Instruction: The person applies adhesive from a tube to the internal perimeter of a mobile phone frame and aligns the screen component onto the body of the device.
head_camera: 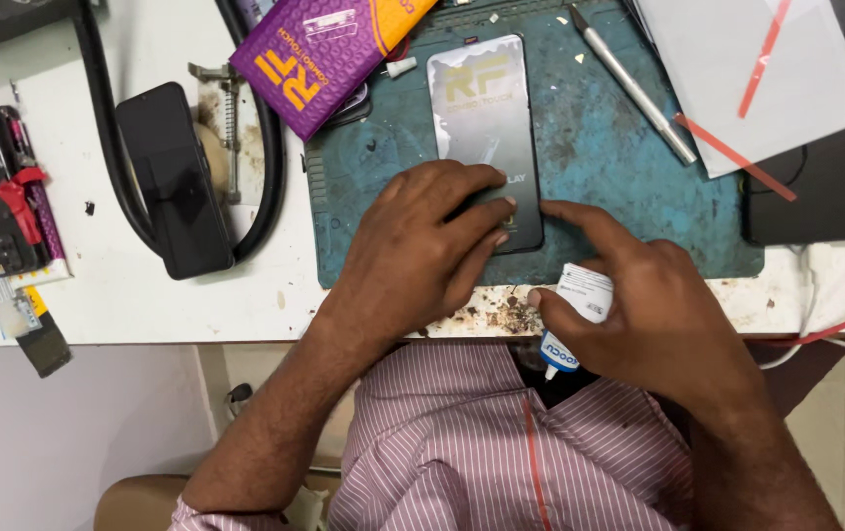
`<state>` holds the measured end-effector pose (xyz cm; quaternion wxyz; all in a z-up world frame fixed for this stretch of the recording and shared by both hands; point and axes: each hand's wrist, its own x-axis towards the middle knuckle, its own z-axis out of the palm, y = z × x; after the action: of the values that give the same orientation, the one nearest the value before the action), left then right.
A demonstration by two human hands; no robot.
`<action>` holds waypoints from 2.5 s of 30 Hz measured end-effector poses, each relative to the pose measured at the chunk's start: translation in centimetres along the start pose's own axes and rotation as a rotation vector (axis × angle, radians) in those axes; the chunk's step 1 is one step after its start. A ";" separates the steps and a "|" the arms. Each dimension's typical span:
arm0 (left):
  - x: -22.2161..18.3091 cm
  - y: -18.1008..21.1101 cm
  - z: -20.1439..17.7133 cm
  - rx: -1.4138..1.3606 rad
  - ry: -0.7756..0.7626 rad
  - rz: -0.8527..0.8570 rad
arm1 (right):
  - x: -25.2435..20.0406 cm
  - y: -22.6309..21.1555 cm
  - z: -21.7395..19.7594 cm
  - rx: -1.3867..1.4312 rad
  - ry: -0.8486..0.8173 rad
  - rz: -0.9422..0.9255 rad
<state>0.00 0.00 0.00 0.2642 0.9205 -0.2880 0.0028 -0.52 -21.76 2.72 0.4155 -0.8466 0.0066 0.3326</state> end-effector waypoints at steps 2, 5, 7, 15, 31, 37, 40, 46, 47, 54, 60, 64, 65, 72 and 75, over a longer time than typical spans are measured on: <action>0.1 -0.1 0.0 0.006 0.002 0.007 | 0.2 -0.1 0.0 -0.007 -0.012 0.009; 0.2 -0.1 -0.2 0.006 -0.007 0.009 | 0.4 0.6 0.2 -0.025 -0.026 -0.003; 0.3 0.0 -0.3 0.002 -0.008 0.002 | 0.3 1.4 0.6 0.003 0.051 -0.198; 0.2 0.1 -0.1 0.010 0.009 0.007 | -1.0 2.6 1.6 -0.064 0.209 -0.459; 0.8 1.0 -0.5 0.005 0.014 -0.019 | 0.4 4.1 -0.6 0.179 0.035 -0.248; 1.1 1.3 -0.7 0.015 0.004 -0.025 | 1.6 2.8 -1.2 0.073 -0.038 -0.319; 1.2 1.3 -0.7 0.010 -0.002 -0.033 | 1.8 2.6 -1.3 0.066 -0.070 -0.322; 1.2 1.4 -0.8 0.003 -0.010 -0.037 | 1.7 0.7 -2.0 -0.022 -0.177 -0.044; 1.2 1.4 -0.8 0.006 -0.010 -0.037 | 1.6 0.6 -2.0 -0.034 -0.186 -0.030; 1.1 1.5 -0.6 0.020 -0.005 -0.045 | 0.8 1.6 -1.6 -0.050 -0.201 -0.072; 1.2 1.6 -0.8 0.033 -0.016 -0.037 | 0.0 3.1 -2.1 -0.096 -0.307 -0.072; 1.4 1.2 -1.3 0.004 -0.046 -0.056 | -0.1 5.9 -1.8 0.253 -0.054 -0.240; 1.5 0.9 -1.5 -0.020 -0.063 -0.060 | -0.2 6.7 -1.3 0.428 0.043 -0.286; 3.6 -2.8 -3.7 -0.008 0.008 -0.034 | -2.0 8.2 2.6 1.437 0.325 -0.319; 4.9 -4.3 -3.9 0.126 0.068 0.063 | -2.2 6.9 4.7 1.600 0.344 -0.335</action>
<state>6.99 2.31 2.02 0.2152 0.9251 -0.3069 0.0604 -6.84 -23.50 -2.85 0.9284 -0.3247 0.1784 0.0273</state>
